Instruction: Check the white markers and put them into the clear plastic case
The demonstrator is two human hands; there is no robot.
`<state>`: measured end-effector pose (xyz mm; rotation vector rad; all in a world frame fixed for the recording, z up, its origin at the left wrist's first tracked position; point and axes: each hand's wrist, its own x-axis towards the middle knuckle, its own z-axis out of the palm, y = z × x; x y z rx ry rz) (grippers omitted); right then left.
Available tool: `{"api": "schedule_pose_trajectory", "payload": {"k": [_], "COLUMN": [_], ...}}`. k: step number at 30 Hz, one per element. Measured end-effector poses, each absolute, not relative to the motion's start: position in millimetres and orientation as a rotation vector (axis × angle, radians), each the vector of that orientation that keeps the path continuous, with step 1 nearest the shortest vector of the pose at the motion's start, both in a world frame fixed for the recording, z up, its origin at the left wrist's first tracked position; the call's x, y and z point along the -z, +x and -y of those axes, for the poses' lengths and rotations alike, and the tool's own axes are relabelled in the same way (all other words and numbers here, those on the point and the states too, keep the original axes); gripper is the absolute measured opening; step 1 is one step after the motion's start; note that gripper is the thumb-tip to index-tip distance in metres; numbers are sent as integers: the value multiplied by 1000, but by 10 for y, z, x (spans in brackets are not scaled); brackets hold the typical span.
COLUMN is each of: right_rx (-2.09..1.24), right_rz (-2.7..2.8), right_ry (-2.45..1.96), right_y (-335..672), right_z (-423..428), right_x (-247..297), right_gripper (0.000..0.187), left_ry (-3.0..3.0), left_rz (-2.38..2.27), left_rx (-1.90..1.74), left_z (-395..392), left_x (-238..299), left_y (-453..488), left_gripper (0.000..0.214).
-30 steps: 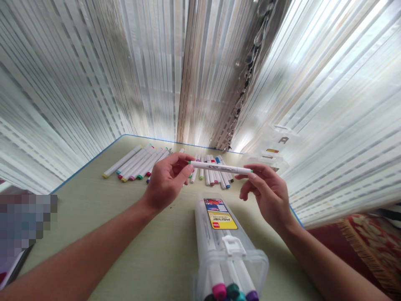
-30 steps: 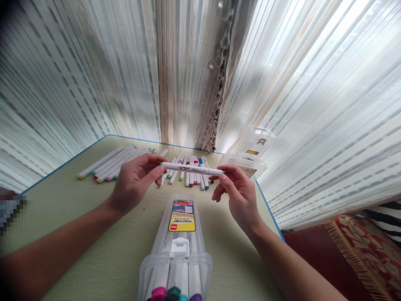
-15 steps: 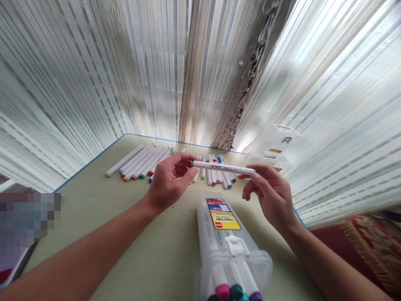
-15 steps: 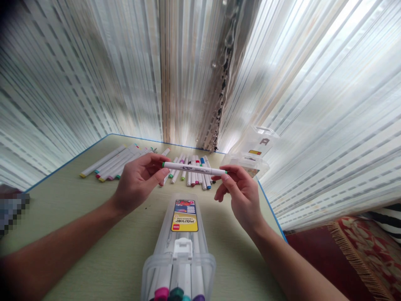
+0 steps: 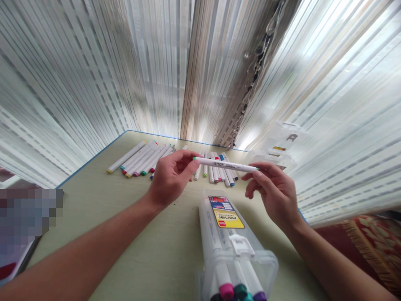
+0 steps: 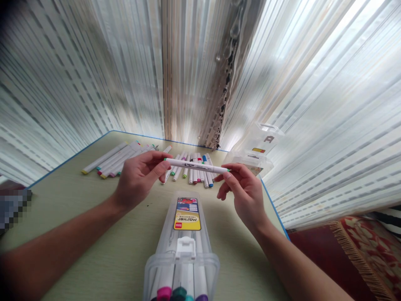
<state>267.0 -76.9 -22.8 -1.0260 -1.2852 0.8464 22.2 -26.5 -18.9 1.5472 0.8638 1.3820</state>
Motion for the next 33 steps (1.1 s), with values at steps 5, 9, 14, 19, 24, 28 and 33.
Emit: {"api": "schedule_pose_trajectory", "payload": {"k": [5, 9, 14, 19, 24, 28, 33], "right_rx": [-858, -857, -850, -895, -926, -949, -979], "right_rz": [1269, 1243, 1201, 1149, 1115, 1109, 1108], "right_ry": [-1009, -1010, -1025, -1019, -986, -964, -947], "right_y": [2671, 2662, 2660, 2675, 2674, 2671, 2670], "right_z": [760, 751, 741, 726, 709, 707, 713], "right_x": [240, 240, 243, 253, 257, 256, 246], "right_gripper": [14, 15, 18, 19, 16, 13, 13], "left_ry": [1542, 1535, 1553, 1555, 1563, 1531, 1487], "left_rz": [-883, -883, -833, -823, -823, -823, -851], "left_rx": [-1390, -1389, -1406, -1413, -1410, -1368, -1333], "left_z": [274, 274, 271, 280, 268, 241, 224], "left_x": [180, 186, 178, 183, 188, 185, 187], "left_y": [222, 219, 225, 231, 231, 223, 223], "left_gripper": [20, 22, 20, 22, 23, 22, 22]}}
